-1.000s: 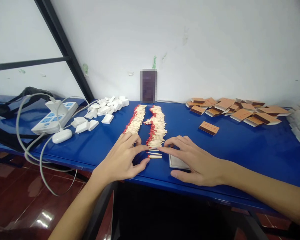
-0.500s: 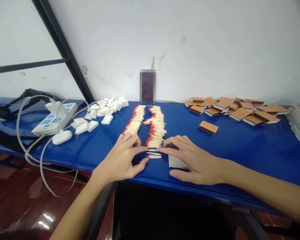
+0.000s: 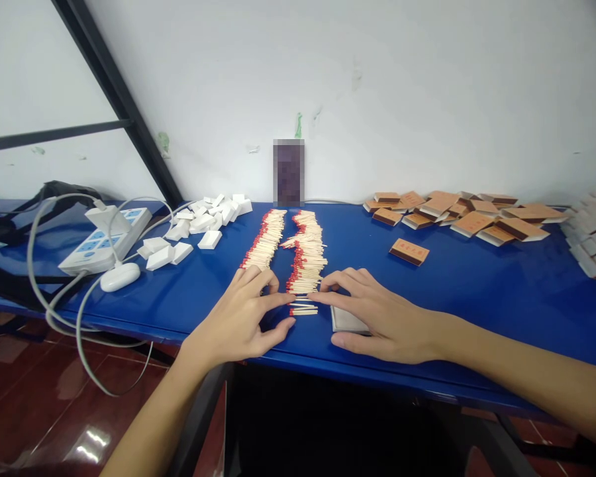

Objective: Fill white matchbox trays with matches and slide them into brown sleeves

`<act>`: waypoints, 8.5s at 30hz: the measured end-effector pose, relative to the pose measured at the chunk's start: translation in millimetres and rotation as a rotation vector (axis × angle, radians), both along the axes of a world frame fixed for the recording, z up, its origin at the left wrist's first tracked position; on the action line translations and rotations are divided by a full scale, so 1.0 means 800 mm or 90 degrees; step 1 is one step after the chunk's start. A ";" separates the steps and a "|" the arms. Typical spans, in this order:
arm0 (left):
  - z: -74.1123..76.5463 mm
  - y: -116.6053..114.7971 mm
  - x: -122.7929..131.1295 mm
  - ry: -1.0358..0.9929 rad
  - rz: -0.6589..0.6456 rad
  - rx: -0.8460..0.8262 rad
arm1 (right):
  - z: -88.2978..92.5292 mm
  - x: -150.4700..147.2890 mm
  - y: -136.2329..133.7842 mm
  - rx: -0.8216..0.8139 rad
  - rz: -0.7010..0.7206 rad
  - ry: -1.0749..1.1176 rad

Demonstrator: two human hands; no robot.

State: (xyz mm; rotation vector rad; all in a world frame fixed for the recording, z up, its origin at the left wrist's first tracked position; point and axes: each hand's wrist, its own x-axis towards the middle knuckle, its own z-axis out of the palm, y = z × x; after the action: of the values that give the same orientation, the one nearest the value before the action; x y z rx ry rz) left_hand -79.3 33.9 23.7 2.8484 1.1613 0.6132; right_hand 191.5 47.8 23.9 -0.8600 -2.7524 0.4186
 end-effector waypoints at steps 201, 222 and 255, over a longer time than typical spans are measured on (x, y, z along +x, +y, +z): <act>0.000 -0.001 0.002 0.037 0.038 -0.012 | -0.001 0.001 0.000 0.014 -0.027 0.009; 0.002 0.000 0.003 0.039 0.015 -0.024 | 0.001 0.000 0.000 0.011 -0.033 -0.004; 0.003 0.000 0.002 0.017 0.036 -0.055 | 0.003 0.000 -0.002 -0.020 -0.049 -0.003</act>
State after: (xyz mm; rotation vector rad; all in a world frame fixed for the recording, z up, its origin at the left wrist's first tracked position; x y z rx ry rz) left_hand -77.6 33.8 25.7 2.7686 1.2444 0.5159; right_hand 191.2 46.3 26.6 -0.9728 -2.7127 0.4476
